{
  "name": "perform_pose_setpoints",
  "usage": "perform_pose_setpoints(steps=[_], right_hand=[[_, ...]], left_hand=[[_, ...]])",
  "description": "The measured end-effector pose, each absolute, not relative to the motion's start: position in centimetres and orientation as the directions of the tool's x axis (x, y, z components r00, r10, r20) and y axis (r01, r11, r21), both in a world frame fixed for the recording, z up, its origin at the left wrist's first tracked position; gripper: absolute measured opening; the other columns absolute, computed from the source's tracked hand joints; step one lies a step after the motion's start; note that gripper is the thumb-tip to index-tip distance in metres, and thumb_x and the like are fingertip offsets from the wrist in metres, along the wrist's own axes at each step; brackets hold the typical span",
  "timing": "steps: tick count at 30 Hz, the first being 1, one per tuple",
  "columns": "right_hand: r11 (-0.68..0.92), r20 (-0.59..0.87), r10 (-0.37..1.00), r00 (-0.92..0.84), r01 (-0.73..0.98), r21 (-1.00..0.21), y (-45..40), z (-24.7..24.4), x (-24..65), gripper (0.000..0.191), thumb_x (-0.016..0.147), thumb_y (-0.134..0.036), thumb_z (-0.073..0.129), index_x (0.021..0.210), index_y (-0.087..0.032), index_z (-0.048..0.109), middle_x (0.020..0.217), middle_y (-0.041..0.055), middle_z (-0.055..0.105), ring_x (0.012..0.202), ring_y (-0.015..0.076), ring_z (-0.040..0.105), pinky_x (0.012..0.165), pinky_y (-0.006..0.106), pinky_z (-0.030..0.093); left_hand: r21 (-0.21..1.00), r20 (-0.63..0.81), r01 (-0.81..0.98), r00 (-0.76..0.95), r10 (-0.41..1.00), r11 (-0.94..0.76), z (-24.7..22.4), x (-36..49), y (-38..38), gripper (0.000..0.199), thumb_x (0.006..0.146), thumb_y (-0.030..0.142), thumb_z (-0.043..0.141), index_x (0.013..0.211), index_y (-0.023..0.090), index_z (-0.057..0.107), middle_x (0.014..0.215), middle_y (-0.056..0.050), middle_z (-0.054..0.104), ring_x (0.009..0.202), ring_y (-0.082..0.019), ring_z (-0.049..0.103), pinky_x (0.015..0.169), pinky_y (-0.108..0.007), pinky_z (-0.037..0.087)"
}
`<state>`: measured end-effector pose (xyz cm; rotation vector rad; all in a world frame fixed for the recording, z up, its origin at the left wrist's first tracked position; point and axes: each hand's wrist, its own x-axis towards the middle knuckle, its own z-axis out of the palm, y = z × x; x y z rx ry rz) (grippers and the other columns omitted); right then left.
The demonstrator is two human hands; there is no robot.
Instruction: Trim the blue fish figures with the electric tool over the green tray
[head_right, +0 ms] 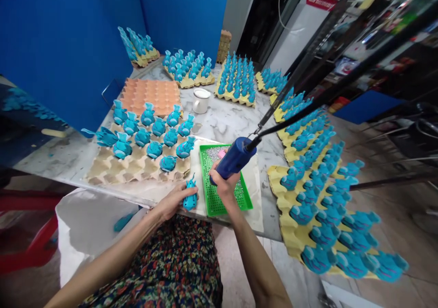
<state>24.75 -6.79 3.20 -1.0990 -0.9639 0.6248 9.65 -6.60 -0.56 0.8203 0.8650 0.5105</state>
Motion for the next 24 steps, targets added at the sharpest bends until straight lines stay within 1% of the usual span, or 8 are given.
perform_pose_setpoints(steps=[4, 7, 10, 12, 14, 19, 22, 24], right_hand=[[0.366, 0.341, 0.82, 0.459, 0.037, -0.93, -7.0, 3.0, 24.7, 0.014, 0.068, -0.025, 0.064, 0.076, -0.023, 0.052, 0.062, -0.0045, 0.057, 0.053, 0.0157, 0.052, 0.058, 0.032, 0.045], [0.364, 0.349, 0.822, 0.449, 0.058, -0.93, -7.1, 3.1, 24.6, 0.014, 0.069, -0.026, 0.064, 0.075, -0.023, 0.052, 0.06, -0.0044, 0.057, 0.054, 0.0163, 0.052, 0.058, 0.032, 0.045], [0.367, 0.36, 0.82, 0.445, 0.074, -0.927, -7.2, 3.2, 24.5, 0.019, 0.068, -0.024, 0.064, 0.082, -0.024, 0.051, 0.061, -0.0053, 0.058, 0.053, 0.0164, 0.052, 0.059, 0.033, 0.045], [0.376, 0.37, 0.811, 0.453, 0.08, -0.923, -7.3, 3.3, 24.4, 0.025, 0.068, -0.024, 0.064, 0.088, -0.025, 0.051, 0.062, -0.0059, 0.058, 0.053, 0.0164, 0.052, 0.06, 0.033, 0.047], [0.383, 0.376, 0.802, 0.464, 0.085, -0.92, -7.4, 3.1, 24.4, 0.026, 0.068, -0.024, 0.064, 0.09, -0.025, 0.051, 0.063, -0.0058, 0.058, 0.053, 0.0161, 0.052, 0.059, 0.033, 0.047], [0.37, 0.382, 0.804, 0.456, 0.119, -0.921, -7.6, 2.8, 24.3, 0.011, 0.069, -0.021, 0.063, 0.075, -0.023, 0.054, 0.063, -0.004, 0.058, 0.054, 0.0148, 0.051, 0.057, 0.031, 0.046], [0.35, 0.373, 0.795, 0.478, 0.141, -0.926, -7.7, 3.3, 24.3, 0.008, 0.069, -0.02, 0.062, 0.068, -0.022, 0.055, 0.063, -0.0024, 0.057, 0.056, 0.0157, 0.052, 0.057, 0.031, 0.045], [0.359, 0.388, 0.764, 0.515, 0.16, -0.92, -7.9, 4.0, 24.2, 0.008, 0.07, -0.02, 0.062, 0.066, -0.022, 0.056, 0.063, -0.0017, 0.057, 0.057, 0.0164, 0.052, 0.059, 0.033, 0.045]], left_hand=[[0.797, -0.46, -0.089, 0.55, 0.697, 0.597, -0.7, 9.9, -6.7, 0.032, 0.07, 0.041, 0.067, 0.081, 0.016, 0.051, 0.063, 0.003, 0.056, 0.047, -0.007, 0.05, 0.044, -0.018, 0.038], [0.792, -0.475, -0.099, 0.521, 0.709, 0.603, -0.4, 10.1, -6.7, 0.032, 0.068, 0.041, 0.068, 0.08, 0.017, 0.05, 0.06, 0.004, 0.054, 0.046, -0.009, 0.052, 0.042, -0.019, 0.039], [0.799, -0.467, -0.116, 0.497, 0.731, 0.59, -0.2, 10.5, -6.7, 0.035, 0.066, 0.044, 0.069, 0.08, 0.018, 0.049, 0.058, 0.005, 0.052, 0.043, -0.009, 0.05, 0.039, -0.02, 0.039], [0.802, -0.454, -0.149, 0.476, 0.753, 0.578, -0.2, 10.7, -6.7, 0.035, 0.064, 0.042, 0.07, 0.078, 0.017, 0.049, 0.056, 0.006, 0.05, 0.042, -0.008, 0.047, 0.041, -0.02, 0.041], [0.797, -0.454, -0.171, 0.46, 0.763, 0.578, -0.3, 10.9, -6.7, 0.033, 0.063, 0.04, 0.07, 0.075, 0.017, 0.049, 0.055, 0.006, 0.05, 0.042, -0.007, 0.045, 0.042, -0.02, 0.042], [0.802, -0.474, -0.149, 0.431, 0.767, 0.579, -0.5, 11.2, -6.8, 0.031, 0.064, 0.041, 0.066, 0.074, 0.017, 0.049, 0.056, 0.003, 0.053, 0.042, -0.01, 0.051, 0.034, -0.019, 0.035], [0.802, -0.482, -0.161, 0.393, 0.783, 0.575, -0.5, 11.5, -6.9, 0.031, 0.063, 0.041, 0.065, 0.074, 0.018, 0.048, 0.053, 0.004, 0.052, 0.041, -0.01, 0.051, 0.034, -0.019, 0.035], [0.797, -0.492, -0.17, 0.371, 0.787, 0.579, -0.6, 11.9, -7.0, 0.03, 0.064, 0.04, 0.064, 0.074, 0.018, 0.048, 0.052, 0.005, 0.051, 0.039, -0.01, 0.049, 0.034, -0.02, 0.033]])
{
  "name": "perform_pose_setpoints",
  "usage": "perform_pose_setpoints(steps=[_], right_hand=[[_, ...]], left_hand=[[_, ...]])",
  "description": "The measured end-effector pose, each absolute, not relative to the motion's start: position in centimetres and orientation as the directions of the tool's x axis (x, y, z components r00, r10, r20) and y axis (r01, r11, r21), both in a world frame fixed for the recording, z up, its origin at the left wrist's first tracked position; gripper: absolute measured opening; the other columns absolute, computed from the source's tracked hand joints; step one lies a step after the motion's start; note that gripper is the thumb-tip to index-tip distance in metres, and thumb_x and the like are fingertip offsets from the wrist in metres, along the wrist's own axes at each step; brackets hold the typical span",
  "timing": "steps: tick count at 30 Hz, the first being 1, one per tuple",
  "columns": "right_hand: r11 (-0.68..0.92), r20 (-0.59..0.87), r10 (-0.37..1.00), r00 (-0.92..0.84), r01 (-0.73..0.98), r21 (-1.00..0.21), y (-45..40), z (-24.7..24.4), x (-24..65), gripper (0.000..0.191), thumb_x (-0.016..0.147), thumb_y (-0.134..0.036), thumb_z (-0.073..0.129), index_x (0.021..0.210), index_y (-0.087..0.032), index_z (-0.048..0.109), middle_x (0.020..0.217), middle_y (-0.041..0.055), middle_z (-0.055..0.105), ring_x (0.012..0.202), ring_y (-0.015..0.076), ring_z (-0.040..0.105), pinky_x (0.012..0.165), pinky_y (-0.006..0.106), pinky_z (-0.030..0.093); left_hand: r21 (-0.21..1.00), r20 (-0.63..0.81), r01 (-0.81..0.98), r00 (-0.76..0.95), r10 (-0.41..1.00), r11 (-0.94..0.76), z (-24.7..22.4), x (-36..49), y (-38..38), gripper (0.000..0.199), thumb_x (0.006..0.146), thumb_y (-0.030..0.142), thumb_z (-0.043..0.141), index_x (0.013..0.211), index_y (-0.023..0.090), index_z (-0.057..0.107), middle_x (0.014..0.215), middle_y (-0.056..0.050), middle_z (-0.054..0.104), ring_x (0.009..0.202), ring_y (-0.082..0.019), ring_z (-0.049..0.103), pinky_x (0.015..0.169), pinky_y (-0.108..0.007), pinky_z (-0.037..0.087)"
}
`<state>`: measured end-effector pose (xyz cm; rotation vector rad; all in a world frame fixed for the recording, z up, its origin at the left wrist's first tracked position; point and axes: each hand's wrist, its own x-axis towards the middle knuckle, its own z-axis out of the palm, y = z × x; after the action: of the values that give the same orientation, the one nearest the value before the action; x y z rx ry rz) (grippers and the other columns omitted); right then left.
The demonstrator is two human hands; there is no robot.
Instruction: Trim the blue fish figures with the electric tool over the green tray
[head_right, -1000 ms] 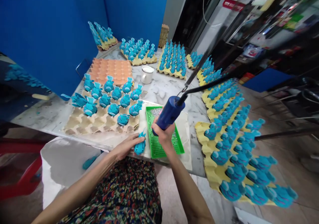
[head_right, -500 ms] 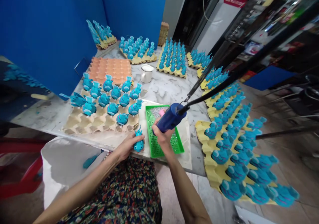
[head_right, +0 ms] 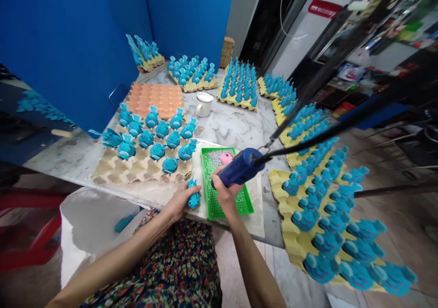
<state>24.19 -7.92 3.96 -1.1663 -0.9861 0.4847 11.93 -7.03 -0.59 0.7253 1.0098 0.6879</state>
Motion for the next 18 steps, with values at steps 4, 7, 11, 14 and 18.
perform_pose_setpoints(steps=[4, 7, 11, 14, 18], right_hand=[[0.471, 0.472, 0.726, 0.5, 0.138, -0.871, -8.9, 5.5, 23.8, 0.007, 0.071, -0.022, 0.059, 0.064, -0.022, 0.058, 0.064, -0.0004, 0.057, 0.056, 0.0173, 0.052, 0.06, 0.036, 0.047], [0.517, 0.478, 0.789, 0.387, 0.002, -0.856, -10.0, 6.4, 23.3, 0.006, 0.073, -0.024, 0.054, 0.07, -0.022, 0.059, 0.065, -0.0002, 0.055, 0.057, 0.0179, 0.055, 0.057, 0.035, 0.047], [0.483, 0.45, 0.837, 0.311, -0.036, -0.875, -11.2, 6.7, 23.0, 0.006, 0.073, -0.027, 0.055, 0.076, -0.023, 0.058, 0.068, -0.002, 0.055, 0.059, 0.0161, 0.057, 0.062, 0.034, 0.048], [0.469, 0.44, 0.839, 0.32, -0.018, -0.883, -11.3, 6.2, 23.1, 0.007, 0.073, -0.028, 0.056, 0.075, -0.022, 0.057, 0.067, -0.0025, 0.055, 0.06, 0.0152, 0.056, 0.065, 0.033, 0.048], [0.437, 0.419, 0.856, 0.303, 0.013, -0.9, -11.2, 5.3, 23.0, 0.005, 0.072, -0.026, 0.058, 0.071, -0.022, 0.057, 0.068, -0.0014, 0.056, 0.062, 0.0161, 0.055, 0.066, 0.033, 0.049]], left_hand=[[0.801, -0.492, -0.217, 0.29, 0.82, 0.558, -0.9, 13.0, -7.3, 0.027, 0.066, 0.039, 0.063, 0.074, 0.018, 0.048, 0.051, 0.006, 0.048, 0.039, -0.008, 0.044, 0.036, -0.019, 0.03], [0.812, -0.482, -0.243, 0.233, 0.845, 0.53, -1.0, 13.7, -7.5, 0.025, 0.067, 0.036, 0.064, 0.075, 0.017, 0.051, 0.052, 0.006, 0.047, 0.042, -0.007, 0.041, 0.04, -0.019, 0.031], [0.821, -0.464, -0.266, 0.204, 0.862, 0.505, -0.9, 14.0, -7.6, 0.024, 0.065, 0.034, 0.066, 0.076, 0.015, 0.055, 0.056, 0.005, 0.051, 0.047, -0.007, 0.042, 0.045, -0.019, 0.035], [0.825, -0.446, -0.291, 0.191, 0.875, 0.484, -0.8, 14.1, -7.6, 0.025, 0.063, 0.033, 0.066, 0.077, 0.014, 0.057, 0.061, 0.003, 0.056, 0.053, -0.009, 0.046, 0.049, -0.02, 0.037], [0.819, -0.449, -0.3, 0.196, 0.872, 0.489, -1.0, 14.1, -7.6, 0.024, 0.063, 0.033, 0.066, 0.075, 0.014, 0.058, 0.061, 0.003, 0.056, 0.052, -0.008, 0.046, 0.049, -0.02, 0.036]])
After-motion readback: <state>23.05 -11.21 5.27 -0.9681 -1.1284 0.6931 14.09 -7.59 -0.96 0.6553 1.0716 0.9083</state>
